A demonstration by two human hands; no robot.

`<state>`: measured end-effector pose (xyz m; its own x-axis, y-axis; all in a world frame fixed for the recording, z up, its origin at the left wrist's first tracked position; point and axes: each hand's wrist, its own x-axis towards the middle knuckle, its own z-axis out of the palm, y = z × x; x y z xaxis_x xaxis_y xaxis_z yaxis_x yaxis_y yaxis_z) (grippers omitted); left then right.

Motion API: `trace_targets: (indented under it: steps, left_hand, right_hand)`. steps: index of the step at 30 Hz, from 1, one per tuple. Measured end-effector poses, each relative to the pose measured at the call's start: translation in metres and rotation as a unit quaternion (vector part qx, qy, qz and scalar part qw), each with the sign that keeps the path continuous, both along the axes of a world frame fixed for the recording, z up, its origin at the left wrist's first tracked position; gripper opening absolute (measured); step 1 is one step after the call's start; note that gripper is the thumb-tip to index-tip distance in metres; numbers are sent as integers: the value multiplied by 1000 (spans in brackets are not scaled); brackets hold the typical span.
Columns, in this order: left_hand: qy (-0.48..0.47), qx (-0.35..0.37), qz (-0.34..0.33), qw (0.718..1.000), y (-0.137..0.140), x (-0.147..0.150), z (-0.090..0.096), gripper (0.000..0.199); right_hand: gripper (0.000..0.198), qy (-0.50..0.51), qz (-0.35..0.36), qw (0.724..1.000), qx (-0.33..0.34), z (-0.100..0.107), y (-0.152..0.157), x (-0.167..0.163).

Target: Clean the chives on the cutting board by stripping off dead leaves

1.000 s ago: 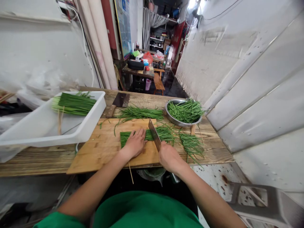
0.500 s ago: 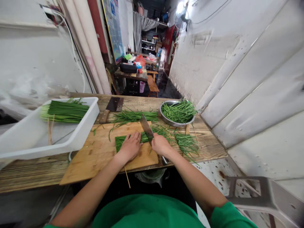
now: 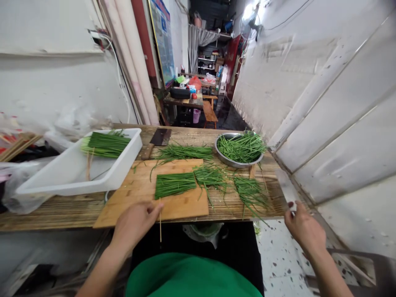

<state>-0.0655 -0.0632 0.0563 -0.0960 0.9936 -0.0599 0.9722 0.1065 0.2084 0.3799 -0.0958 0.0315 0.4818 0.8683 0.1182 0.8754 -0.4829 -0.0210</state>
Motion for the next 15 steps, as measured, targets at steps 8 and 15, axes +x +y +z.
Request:
trace_targets:
  steps: [8,15]
  left_hand:
    - [-303,-104,25,947,-33,4,-52,48]
    - [-517,-90,103,845,-30,13,-40,45]
  right_hand:
    - [45,25,-12,1000,-8,-26,26,30]
    - [43,23,-17,1000,-13,-24,46,34]
